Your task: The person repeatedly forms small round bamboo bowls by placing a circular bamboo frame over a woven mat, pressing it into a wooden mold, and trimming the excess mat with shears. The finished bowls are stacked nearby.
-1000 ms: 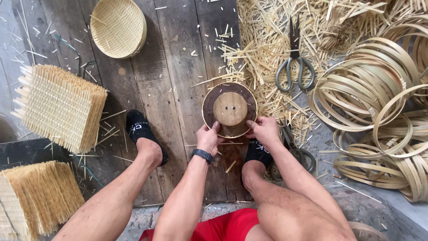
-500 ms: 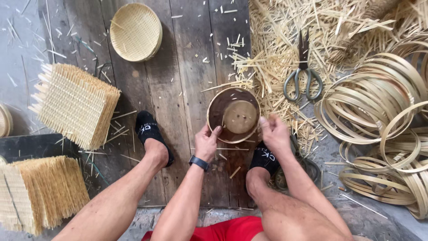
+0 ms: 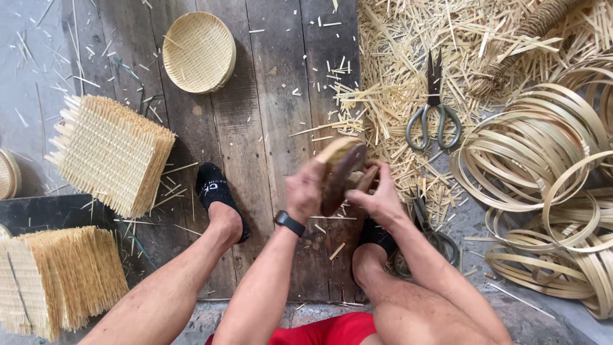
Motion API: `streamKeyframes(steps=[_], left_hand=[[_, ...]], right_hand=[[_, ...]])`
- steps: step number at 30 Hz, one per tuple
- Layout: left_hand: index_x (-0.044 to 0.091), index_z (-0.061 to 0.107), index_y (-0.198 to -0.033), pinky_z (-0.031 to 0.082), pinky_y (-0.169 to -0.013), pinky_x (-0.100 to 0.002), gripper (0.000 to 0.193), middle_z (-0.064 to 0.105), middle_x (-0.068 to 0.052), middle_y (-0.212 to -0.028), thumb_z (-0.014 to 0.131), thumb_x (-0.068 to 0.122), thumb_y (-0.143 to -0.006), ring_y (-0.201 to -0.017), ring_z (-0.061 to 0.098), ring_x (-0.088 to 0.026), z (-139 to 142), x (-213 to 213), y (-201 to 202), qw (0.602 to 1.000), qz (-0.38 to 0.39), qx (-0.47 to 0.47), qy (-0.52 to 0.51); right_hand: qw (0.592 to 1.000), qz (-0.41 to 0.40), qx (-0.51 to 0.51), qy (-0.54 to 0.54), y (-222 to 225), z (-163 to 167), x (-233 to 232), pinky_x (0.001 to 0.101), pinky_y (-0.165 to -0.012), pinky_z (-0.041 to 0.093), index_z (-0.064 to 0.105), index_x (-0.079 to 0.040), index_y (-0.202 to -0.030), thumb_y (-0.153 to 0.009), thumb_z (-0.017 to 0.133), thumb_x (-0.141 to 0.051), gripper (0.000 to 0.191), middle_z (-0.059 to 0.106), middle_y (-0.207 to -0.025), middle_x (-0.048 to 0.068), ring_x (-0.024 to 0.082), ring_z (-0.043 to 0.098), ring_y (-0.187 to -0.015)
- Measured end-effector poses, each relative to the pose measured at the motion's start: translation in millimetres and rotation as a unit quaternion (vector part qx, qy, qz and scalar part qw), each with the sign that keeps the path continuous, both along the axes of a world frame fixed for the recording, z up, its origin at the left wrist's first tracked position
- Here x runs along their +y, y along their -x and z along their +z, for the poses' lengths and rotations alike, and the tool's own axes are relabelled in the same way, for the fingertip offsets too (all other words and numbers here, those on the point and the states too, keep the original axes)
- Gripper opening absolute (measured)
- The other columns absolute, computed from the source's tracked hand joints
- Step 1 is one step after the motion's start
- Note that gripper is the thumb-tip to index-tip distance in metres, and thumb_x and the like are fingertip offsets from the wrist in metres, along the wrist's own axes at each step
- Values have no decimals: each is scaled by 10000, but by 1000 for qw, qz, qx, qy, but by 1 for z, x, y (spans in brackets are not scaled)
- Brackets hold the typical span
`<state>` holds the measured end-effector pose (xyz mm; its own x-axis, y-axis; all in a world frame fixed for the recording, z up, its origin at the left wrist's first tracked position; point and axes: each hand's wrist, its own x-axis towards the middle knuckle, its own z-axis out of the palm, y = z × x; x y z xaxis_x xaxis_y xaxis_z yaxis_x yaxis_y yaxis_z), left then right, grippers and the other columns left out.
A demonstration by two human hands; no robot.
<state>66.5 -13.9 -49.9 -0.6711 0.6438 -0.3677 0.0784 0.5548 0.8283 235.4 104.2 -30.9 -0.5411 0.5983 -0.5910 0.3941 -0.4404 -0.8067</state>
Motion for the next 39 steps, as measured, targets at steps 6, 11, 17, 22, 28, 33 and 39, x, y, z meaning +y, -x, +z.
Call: streamKeyframes(steps=[6, 11, 17, 22, 28, 33, 39], left_hand=[[4, 616, -1359, 573, -929, -305, 550, 734, -110, -1262, 480, 456, -1076, -1070, 732, -165, -52, -43, 47, 890, 362, -235, -144], [-45, 606, -1313, 609, -878, -436, 442, 641, -172, -1309, 534, 278, -1020, -1138, 638, -256, -52, -59, 28, 883, 335, -314, -102], [46, 667, -1201, 494, -966, -484, 533, 681, -160, -1114, 682, 47, -668, -1107, 598, -346, -16, -65, 34, 889, -176, 418, 67], [135, 646, -1192, 553, -1030, -401, 427, 716, -113, -1213, 578, -19, -800, -1199, 636, -265, -25, -57, 51, 785, -367, 495, -60], [16, 647, -1205, 597, -878, -388, 287, 728, -153, -1103, 556, -13, -934, -1002, 721, -256, -17, -26, 152, 743, -317, 587, -58], [64, 737, -1063, 568, -910, -402, 250, 751, -129, -1101, 575, -28, -896, -1067, 696, -292, 2, 19, 252, 816, -165, 554, 5], [83, 757, -1051, 520, -985, -409, 270, 748, -95, -1168, 608, -3, -843, -1135, 673, -301, -8, 49, 290, 831, -129, 540, 33]], right_hand=[[881, -135, 359, 277, -55, -25, 7, 533, -1059, 525, 400, -30, -1474, -854, 660, -200, 694, 599, -1322, 162, 329, 597, -1241], [864, -173, 391, 266, -79, -45, 5, 554, -1018, 546, 486, -9, -1433, -949, 619, -194, 535, 662, -1285, 161, 332, 647, -1204], [895, -157, 355, 220, -78, -35, 6, 507, -928, 591, 468, -24, -1445, -912, 615, -184, 575, 661, -1256, 145, 319, 688, -1120], [909, -145, 327, 215, -69, -23, 3, 505, -951, 571, 472, 11, -1446, -903, 624, -195, 601, 656, -1264, 159, 326, 673, -1131], [917, -136, 295, 233, -74, -18, -4, 527, -960, 559, 449, -17, -1448, -846, 650, -208, 663, 632, -1299, 145, 323, 652, -1171], [932, -126, 251, 231, -88, -21, -12, 504, -919, 576, 440, 23, -1461, -855, 666, -220, 691, 630, -1282, 172, 329, 664, -1133], [940, -135, 213, 230, -101, -31, -19, 488, -823, 609, 376, -3, -1493, -826, 689, -178, 758, 626, -1240, 167, 316, 677, -1065]])
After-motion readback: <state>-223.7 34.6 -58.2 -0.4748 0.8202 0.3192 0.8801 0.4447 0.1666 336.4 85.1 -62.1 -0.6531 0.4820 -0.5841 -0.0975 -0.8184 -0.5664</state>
